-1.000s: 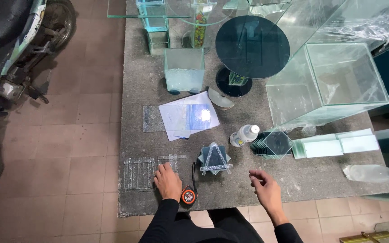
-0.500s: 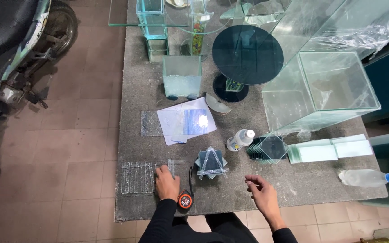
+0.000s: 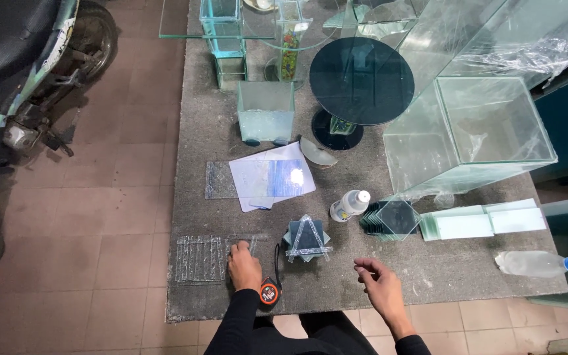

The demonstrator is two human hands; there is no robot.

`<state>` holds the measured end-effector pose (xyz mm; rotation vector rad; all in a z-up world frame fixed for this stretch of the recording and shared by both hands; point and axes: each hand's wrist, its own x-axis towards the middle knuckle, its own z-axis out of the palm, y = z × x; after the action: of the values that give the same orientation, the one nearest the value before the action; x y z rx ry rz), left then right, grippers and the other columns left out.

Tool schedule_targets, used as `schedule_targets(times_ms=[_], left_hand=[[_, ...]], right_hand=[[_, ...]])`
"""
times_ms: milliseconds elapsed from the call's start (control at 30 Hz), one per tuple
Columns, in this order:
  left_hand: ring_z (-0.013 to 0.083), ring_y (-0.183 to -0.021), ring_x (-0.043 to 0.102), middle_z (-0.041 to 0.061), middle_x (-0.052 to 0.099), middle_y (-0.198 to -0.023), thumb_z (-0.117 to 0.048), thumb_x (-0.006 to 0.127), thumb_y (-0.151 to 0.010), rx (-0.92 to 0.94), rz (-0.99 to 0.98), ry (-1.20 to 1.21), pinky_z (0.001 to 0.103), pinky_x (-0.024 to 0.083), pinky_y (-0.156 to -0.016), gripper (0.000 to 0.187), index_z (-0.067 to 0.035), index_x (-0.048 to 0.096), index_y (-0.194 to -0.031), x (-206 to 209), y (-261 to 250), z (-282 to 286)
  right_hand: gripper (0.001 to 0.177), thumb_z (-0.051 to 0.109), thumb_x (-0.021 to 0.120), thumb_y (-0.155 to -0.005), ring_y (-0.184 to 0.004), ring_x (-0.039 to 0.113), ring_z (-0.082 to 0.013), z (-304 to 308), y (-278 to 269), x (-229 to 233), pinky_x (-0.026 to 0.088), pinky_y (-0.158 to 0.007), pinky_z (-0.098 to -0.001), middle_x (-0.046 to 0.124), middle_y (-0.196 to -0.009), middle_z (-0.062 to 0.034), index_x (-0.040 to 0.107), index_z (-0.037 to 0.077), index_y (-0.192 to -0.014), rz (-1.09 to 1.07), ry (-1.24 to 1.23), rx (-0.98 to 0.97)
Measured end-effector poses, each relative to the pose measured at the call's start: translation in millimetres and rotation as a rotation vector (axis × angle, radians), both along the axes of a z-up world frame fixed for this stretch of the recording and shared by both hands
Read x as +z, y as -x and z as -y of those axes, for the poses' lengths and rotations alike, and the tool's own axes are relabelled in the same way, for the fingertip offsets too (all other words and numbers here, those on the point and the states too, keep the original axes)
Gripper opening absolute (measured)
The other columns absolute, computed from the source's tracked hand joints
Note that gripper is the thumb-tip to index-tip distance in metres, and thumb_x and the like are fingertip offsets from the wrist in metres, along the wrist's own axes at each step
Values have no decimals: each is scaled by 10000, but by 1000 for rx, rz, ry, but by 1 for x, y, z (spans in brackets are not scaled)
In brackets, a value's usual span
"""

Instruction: Measuring glass panels with a tape measure and assembling them into a small triangular structure on a workbench.

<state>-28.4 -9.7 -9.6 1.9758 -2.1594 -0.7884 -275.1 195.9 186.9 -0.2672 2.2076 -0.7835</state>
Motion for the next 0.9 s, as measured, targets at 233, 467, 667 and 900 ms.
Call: schedule_targets(times_ms=[233,467,667,900], left_hand=[[395,-1114,715,151,734,-1179,-29,724,-955,-44,67,-63,553,612,-938,236,-109,693,-1174,21,-7,2],[355,-901,808,110,837,-1052,-72,683,-977,-25,34,-123,499,625,-825,256,-210,776,-1172,1,-42,3],[212,-928,823,112,879,-1086,-94,860,-921,437,-523,-402,323,664,-838,233,-75,837,-1153,58,-53,7],[179,-908,777,98,841,-1057,1,838,-904,332,-872,-544,281,663,-836,263,-48,794,-1159,194,2,-29]], right_hand=[[259,215,699,-1037,-915,804,-162,-4,5,-3,652,-785,-332,901,-1061,-16,885,195,-1216,15,-1,-5],[280,220,682,-1040,-936,820,-163,0,9,11,641,-806,-323,907,-1090,-7,875,188,-1241,7,-6,0],[250,201,722,-1029,-969,833,-152,21,-1,35,671,-795,-295,909,-1191,-4,863,196,-1235,-53,100,91],[326,313,737,-1002,-677,673,-83,90,-69,47,576,-607,-228,878,-1138,22,821,247,-1311,86,230,371]])
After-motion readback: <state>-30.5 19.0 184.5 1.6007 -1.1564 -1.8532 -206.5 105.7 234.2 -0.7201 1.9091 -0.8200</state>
